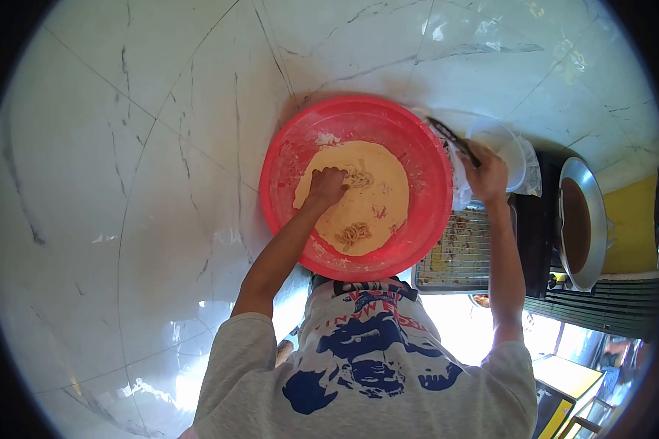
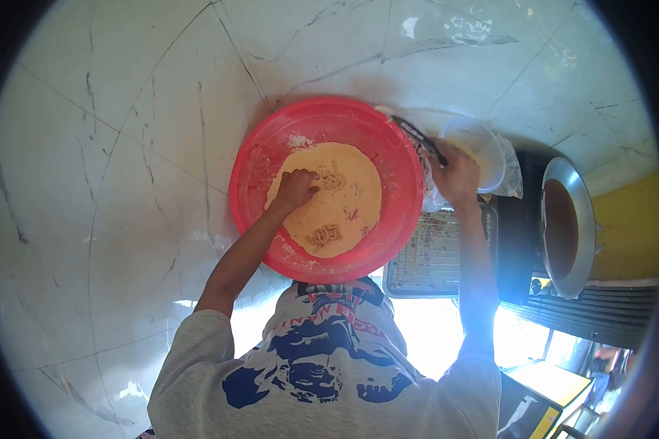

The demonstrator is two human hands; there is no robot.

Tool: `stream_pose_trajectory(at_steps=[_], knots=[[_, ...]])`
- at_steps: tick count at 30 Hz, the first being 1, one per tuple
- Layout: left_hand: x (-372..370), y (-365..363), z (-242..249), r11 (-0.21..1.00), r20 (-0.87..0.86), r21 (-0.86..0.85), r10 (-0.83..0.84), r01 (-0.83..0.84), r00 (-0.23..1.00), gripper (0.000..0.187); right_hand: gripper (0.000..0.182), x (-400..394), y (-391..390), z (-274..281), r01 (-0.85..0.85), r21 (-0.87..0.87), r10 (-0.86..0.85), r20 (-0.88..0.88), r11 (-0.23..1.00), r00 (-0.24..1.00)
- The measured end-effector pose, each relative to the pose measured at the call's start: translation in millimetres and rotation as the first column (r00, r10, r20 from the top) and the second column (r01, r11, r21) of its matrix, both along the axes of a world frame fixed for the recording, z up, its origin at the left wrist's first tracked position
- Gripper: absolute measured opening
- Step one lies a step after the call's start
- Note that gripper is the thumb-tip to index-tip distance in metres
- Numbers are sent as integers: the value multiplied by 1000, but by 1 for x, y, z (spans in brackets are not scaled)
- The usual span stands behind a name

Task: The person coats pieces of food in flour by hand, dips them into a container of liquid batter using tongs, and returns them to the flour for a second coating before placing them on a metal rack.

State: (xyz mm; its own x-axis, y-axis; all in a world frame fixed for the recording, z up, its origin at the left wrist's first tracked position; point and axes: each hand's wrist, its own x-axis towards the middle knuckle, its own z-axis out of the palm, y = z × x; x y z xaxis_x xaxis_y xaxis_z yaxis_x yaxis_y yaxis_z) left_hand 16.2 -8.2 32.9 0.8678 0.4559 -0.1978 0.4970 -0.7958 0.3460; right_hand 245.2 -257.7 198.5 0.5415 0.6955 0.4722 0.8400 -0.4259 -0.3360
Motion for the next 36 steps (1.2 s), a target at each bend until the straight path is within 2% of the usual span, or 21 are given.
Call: stream_pose_trajectory(at_steps=[3,6,7,13,17,20,23,25,27,29,32,36], knots=[[12,-7,-10,998,19,63,-14,13,1000,30,33,39,-21,-18,270,164,-273,-5,949,962],[23,-9,-25,988,88,157,-15,1,996,25,37,63,-43,-38,571,-22,-564,127,821,816],[26,-9,-32,981,113,194,-43,20,993,25,38,67,-48,-44,607,-73,-597,118,791,793],[34,-9,-46,953,127,291,-121,80,984,21,40,76,-64,-55,554,-238,-555,68,798,829],[36,-8,-40,972,62,215,-114,98,992,19,39,74,-57,-40,552,-419,-587,53,721,807],[33,-9,-41,968,74,233,-116,96,991,18,35,77,-48,-33,519,-559,-592,61,647,803],[30,-9,-57,978,235,199,-103,56,967,21,34,92,-44,-38,478,-636,-576,64,606,815],[32,-9,-42,999,289,-38,-9,21,957,22,37,101,-39,-43,437,-700,-569,53,565,820],[34,-8,-32,968,364,-248,127,-36,923,23,36,106,-37,-45,401,-733,-552,42,549,833],[35,-9,-28,898,447,-429,304,-97,841,24,34,108,-34,-46,385,-762,-549,47,520,835],[34,0,-33,779,463,-626,417,-45,782,27,33,107,-31,-48,376,-787,-551,57,489,833],[18,3,-8,819,312,-566,312,-88,897,34,34,108,-31,-50,373,-761,-539,36,531,842]])
